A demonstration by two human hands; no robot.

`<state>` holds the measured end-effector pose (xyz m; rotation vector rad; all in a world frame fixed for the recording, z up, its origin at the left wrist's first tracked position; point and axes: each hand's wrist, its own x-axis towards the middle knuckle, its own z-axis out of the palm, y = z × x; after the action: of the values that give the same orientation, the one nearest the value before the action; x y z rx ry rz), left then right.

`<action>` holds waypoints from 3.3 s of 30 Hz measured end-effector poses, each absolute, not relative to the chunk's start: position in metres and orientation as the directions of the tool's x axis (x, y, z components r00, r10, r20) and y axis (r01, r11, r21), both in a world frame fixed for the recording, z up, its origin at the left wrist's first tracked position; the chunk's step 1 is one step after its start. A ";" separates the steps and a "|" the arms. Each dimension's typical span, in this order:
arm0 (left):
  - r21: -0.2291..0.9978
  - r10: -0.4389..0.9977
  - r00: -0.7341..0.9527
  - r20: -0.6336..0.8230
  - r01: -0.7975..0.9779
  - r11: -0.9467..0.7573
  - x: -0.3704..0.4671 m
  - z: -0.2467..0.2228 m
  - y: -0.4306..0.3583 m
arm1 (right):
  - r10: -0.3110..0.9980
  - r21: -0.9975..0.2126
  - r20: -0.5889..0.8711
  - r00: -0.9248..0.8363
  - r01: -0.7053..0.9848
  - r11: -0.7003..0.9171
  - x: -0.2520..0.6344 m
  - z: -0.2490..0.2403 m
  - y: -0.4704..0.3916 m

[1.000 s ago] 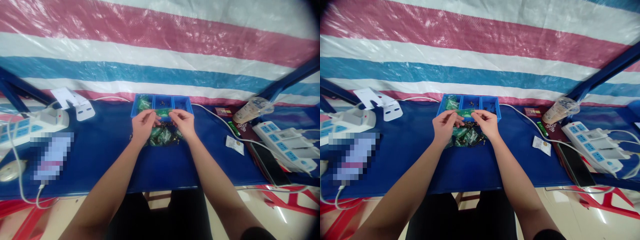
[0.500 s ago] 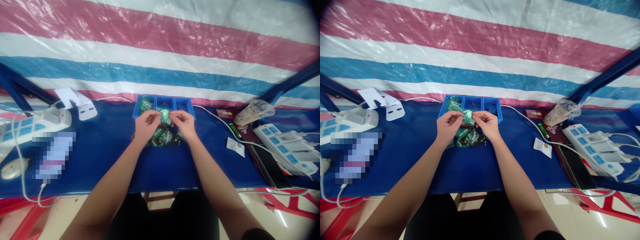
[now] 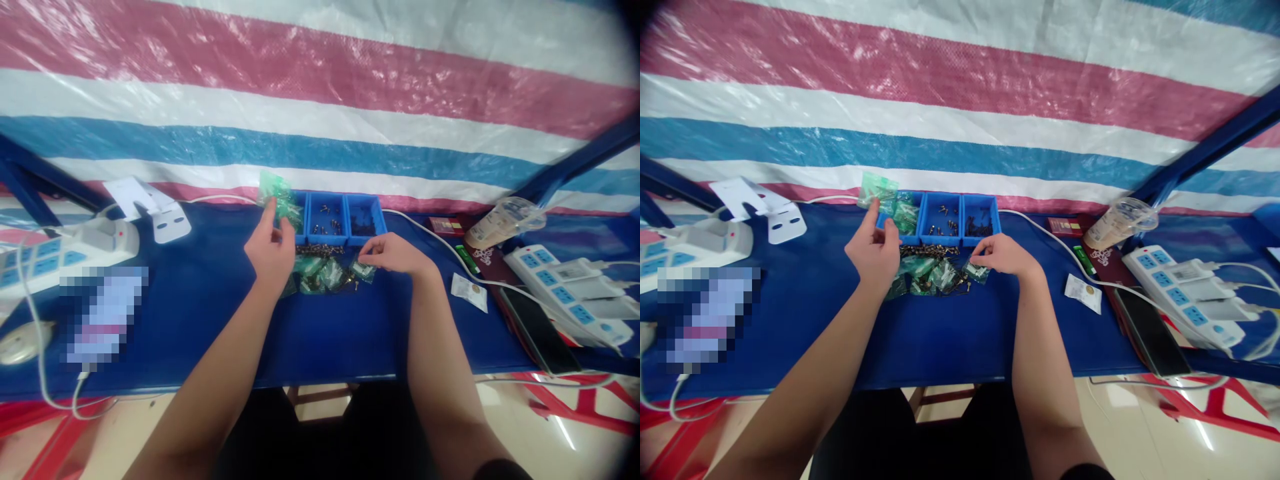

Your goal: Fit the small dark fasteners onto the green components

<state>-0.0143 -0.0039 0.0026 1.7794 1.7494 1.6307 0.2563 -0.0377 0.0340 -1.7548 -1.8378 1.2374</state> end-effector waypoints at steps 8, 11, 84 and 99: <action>0.639 0.875 -0.133 0.466 0.734 -0.230 -0.017 0.005 -0.001 | 0.875 -0.609 -0.473 -0.106 0.756 -0.239 0.270 0.031 -0.038; 0.659 0.860 -0.142 0.490 0.706 -0.259 -0.019 0.002 0.000 | 0.900 -0.602 -0.422 -0.106 0.775 -0.191 0.267 0.026 -0.037; 0.949 0.954 0.098 0.284 0.110 -0.294 -0.003 0.003 -0.009 | 0.995 -0.986 0.095 0.003 -0.134 0.095 0.190 0.000 -0.021; 0.862 0.900 0.059 0.432 0.267 -0.431 -0.003 -0.002 -0.009 | 0.994 -0.972 0.106 0.005 -0.212 0.105 0.187 0.006 -0.022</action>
<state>-0.0029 -0.0085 -0.0020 1.7580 1.1689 1.3955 0.1873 -0.0225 0.0064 -0.9724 -1.1046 1.2294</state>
